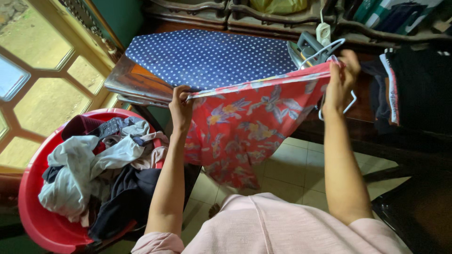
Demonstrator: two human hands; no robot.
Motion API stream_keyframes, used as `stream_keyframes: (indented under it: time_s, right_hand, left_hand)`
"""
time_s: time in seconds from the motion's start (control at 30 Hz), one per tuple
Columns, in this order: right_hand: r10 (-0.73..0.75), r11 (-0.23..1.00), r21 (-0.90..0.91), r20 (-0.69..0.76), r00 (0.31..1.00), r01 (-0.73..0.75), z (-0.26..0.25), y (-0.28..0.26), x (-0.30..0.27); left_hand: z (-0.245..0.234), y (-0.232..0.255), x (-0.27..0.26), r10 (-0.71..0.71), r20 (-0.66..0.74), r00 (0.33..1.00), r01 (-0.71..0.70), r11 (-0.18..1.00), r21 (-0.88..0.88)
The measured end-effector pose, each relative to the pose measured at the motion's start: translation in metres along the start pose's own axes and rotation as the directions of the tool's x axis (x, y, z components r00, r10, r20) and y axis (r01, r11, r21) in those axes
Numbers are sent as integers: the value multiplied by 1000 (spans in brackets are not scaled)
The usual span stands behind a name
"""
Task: The person takes a pink floral garment from a red laundry basket, unfolds it, and places it on an ironing board. They then use an electric iron to press the garment, smoothing out wrinkles and adjusting the fabric as needed.
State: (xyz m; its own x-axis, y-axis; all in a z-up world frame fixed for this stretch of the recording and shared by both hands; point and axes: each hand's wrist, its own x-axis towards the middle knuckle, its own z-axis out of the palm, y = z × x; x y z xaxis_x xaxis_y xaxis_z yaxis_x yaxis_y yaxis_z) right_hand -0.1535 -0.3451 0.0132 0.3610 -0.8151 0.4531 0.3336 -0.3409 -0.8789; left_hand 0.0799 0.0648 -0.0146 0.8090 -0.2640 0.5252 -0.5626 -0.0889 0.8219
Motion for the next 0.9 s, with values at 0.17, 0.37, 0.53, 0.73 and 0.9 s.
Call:
stream_keyframes:
  time_s: [0.17,0.37,0.53,0.73,0.9]
  right_hand:
    - [129,968,146,399,908,-202,-9,-20,-1]
    - [181,962,53,614,768,-269,-15,-35,-12]
    - [123,988,-154,635,763,-31,-6,-19,-16]
    - [106,994,-75,595,797,-76,-18,13,-7]
    - [12,960,-248,494,869,128,16,-19,-42]
  left_hand:
    - [-11,-1,-2,20,25,999,-26,963,269]
    - [-18,-5,0,-156,-27,987,158,973,170]
    - [-16,16,9,-101,39,994,96,989,111]
    - [-3,-3,16,-105,50,993,72,889,453]
    - [45,-80,36,-286,95,953,274,954,125]
